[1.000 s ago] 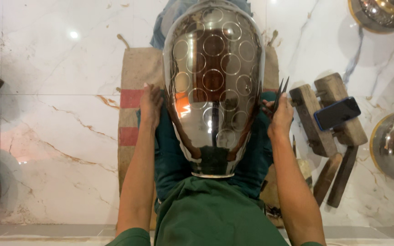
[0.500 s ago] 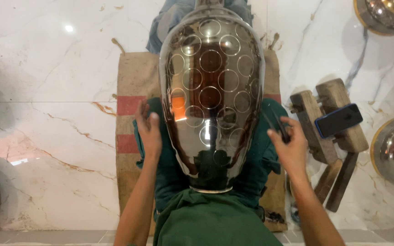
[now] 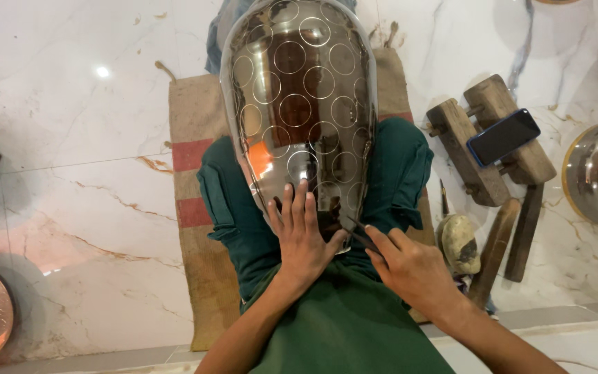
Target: The person sits on the floor and uses a small metal tool to engrave circular patterns into the surface of a large polished metal vessel. They hold the vessel steady with one hand while repeatedly striking the tool with the other to create indentations.
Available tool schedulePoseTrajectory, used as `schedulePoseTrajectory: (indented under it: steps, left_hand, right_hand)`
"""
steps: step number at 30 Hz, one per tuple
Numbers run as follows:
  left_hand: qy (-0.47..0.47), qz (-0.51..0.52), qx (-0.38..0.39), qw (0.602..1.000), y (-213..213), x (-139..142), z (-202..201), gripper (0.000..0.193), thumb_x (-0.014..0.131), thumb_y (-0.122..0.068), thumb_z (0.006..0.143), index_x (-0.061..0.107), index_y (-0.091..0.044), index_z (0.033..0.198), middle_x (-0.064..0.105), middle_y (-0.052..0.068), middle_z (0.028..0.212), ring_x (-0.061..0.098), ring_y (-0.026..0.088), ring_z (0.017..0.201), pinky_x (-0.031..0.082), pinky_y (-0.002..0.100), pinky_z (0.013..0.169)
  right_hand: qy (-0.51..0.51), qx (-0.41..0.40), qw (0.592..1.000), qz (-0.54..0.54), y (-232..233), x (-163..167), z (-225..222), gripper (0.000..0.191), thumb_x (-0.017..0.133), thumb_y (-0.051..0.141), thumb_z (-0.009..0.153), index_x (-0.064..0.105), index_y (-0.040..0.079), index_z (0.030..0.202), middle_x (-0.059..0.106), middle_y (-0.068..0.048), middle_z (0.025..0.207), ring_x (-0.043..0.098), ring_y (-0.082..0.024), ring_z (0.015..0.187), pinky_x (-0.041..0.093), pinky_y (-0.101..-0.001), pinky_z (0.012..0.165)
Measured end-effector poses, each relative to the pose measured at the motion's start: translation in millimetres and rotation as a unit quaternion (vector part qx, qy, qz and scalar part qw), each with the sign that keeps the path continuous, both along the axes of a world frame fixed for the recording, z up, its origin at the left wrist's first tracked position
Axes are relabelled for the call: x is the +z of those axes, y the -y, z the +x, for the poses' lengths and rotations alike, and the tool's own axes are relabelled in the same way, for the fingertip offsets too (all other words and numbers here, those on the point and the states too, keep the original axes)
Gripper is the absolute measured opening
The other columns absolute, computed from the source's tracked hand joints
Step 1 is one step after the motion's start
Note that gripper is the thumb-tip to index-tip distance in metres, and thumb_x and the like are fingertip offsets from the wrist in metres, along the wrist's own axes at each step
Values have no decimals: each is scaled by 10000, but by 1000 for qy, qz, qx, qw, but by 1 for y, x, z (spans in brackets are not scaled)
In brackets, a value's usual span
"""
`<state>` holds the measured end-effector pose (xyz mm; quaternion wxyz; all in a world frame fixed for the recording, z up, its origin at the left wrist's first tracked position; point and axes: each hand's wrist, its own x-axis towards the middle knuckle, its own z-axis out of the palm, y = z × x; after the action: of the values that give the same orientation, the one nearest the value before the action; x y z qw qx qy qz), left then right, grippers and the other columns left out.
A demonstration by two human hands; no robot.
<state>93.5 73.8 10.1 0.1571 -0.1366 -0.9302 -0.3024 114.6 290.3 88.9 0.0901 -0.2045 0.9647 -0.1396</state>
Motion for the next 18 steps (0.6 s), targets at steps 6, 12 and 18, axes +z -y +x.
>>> schedulePoseTrajectory:
  steps: [6,12,18]
  left_hand:
    - [-15,2,3,1000,1,-4,0,1194,903,-390,756,140,-46,1607,300,210,1635,250,428,1549,108,674,1247]
    - [-4,6,8,1000,-1,-2,0,1154,885,-371,767,158,-36,1598,320,214,1630,248,427,1551,105,675,1251]
    - [-3,14,10,1000,-2,-1,-1,1143,878,-372,761,168,-33,1591,314,218,1622,244,429,1543,103,680,1239]
  right_hand:
    - [-23,14,1000,0,7,12,-6,482,709,288,897,620,64,1314,540,-68,770,562,-213,500,494,-360,427]
    - [-12,60,997,48,9,17,-12,513,707,281,896,620,35,1337,526,-67,761,561,-194,471,492,-341,409]
    - [-13,106,991,85,13,20,-19,533,696,266,904,611,14,1366,528,-73,771,552,-185,469,491,-335,393]
